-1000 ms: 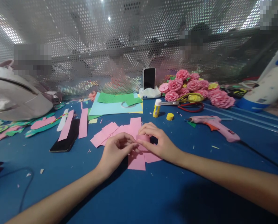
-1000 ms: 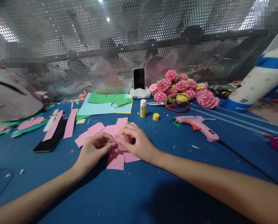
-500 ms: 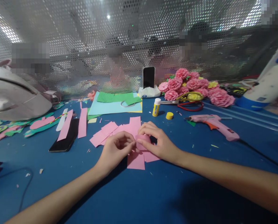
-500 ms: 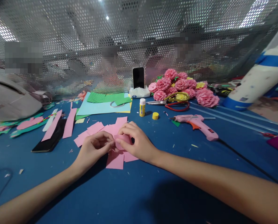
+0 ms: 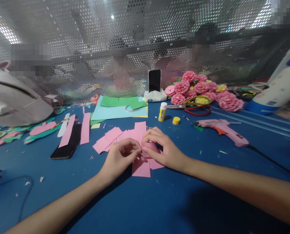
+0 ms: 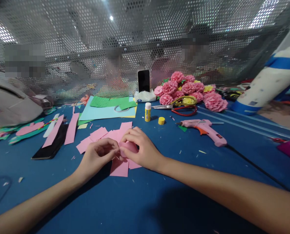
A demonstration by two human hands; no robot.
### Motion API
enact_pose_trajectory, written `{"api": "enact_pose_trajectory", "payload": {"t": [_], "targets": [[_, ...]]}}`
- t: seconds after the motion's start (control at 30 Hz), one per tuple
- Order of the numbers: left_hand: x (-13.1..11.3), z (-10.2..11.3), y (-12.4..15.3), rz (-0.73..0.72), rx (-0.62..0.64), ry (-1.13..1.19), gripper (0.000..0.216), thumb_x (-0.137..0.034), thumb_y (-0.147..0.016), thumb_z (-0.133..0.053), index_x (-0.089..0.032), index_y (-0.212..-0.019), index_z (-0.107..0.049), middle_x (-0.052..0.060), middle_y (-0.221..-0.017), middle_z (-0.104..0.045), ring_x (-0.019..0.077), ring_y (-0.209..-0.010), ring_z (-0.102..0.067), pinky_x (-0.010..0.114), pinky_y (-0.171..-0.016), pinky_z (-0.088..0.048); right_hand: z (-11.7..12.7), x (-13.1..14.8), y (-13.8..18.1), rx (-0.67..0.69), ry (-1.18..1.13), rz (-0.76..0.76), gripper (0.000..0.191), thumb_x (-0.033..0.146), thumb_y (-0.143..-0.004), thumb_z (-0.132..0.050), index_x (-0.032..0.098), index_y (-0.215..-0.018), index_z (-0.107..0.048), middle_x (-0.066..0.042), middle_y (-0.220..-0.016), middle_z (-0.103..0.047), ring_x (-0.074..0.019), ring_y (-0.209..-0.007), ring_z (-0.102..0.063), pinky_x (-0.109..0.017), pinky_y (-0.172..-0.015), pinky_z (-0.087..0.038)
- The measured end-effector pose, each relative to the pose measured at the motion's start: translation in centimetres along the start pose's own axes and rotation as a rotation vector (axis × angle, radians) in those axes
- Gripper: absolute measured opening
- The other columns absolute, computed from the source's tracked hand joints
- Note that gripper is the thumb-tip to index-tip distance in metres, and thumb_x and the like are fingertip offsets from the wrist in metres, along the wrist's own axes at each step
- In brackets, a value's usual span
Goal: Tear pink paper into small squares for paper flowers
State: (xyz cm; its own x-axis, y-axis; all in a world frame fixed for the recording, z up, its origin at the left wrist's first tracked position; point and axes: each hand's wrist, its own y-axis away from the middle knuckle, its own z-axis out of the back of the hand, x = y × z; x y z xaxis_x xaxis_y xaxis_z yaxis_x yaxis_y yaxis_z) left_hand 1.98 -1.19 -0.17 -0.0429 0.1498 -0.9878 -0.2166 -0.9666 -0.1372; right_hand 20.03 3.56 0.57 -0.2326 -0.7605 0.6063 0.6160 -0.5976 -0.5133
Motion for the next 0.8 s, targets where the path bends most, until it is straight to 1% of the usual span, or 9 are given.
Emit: {"api": "enact_pose_trajectory", "payload": {"t": [0.17,0.33,0.47,0.63,0.8], "targets": [[0.07,0.14,0.00,-0.054,-0.036,-0.089,0.002,-0.016,-0.083,-0.062,-0.015,-0.082,-0.063,0.001,-0.071,-0.066,0.0103,-0.063,-0.064,0.020,-0.062,-0.054,0.00,0.23,-0.02,0.008,-0.028,-0.021,0.010,0.010,-0.083,-0.057,0.018,-0.078,-0.054,-0.001,-0.082,-0.055,-0.0178,-0.085,-0.045,-0.034,-0.084,-0.036],[0.09,0.26,0.10,-0.047,-0.018,-0.101,0.003,-0.015,-0.084,-0.061,-0.014,-0.082,-0.063,0.000,-0.073,-0.062,0.0077,-0.062,-0.058,0.018,-0.058,-0.049,-0.01,0.31,0.00,0.016,-0.066,-0.041,0.010,0.011,-0.084,-0.057,0.018,-0.077,-0.054,-0.001,-0.082,-0.055,-0.0177,-0.085,-0.046,-0.035,-0.086,-0.034],[0.23,0.32,0.21,-0.075,-0.020,-0.110,0.004,-0.017,-0.085,-0.061,-0.014,-0.082,-0.062,0.000,-0.073,-0.060,0.0079,-0.059,-0.056,0.019,-0.055,-0.047,-0.04,0.51,-0.04,0.020,-0.112,-0.090,0.009,0.012,-0.084,-0.057,0.018,-0.078,-0.055,-0.001,-0.083,-0.054,-0.0169,-0.083,-0.048,-0.037,-0.089,-0.032],[0.26,0.31,0.29,-0.122,-0.026,-0.123,0.003,-0.017,-0.086,-0.060,-0.015,-0.083,-0.062,0.001,-0.074,-0.061,0.0093,-0.059,-0.059,0.021,-0.055,-0.050,-0.10,0.66,-0.12,0.017,-0.191,-0.136,0.007,0.017,-0.085,-0.056,0.018,-0.077,-0.056,-0.001,-0.083,-0.053,-0.0178,-0.083,-0.048,-0.035,-0.083,-0.035],[0.04,0.32,0.35,-0.164,-0.031,-0.147,0.003,-0.016,-0.086,-0.060,-0.015,-0.083,-0.062,0.001,-0.075,-0.061,0.0085,-0.058,-0.059,0.021,-0.055,-0.050,-0.10,0.72,-0.19,0.021,-0.261,-0.165,0.008,0.020,-0.085,-0.055,0.019,-0.076,-0.056,-0.002,-0.082,-0.053,-0.0184,-0.084,-0.047,-0.035,-0.082,-0.036]]}}
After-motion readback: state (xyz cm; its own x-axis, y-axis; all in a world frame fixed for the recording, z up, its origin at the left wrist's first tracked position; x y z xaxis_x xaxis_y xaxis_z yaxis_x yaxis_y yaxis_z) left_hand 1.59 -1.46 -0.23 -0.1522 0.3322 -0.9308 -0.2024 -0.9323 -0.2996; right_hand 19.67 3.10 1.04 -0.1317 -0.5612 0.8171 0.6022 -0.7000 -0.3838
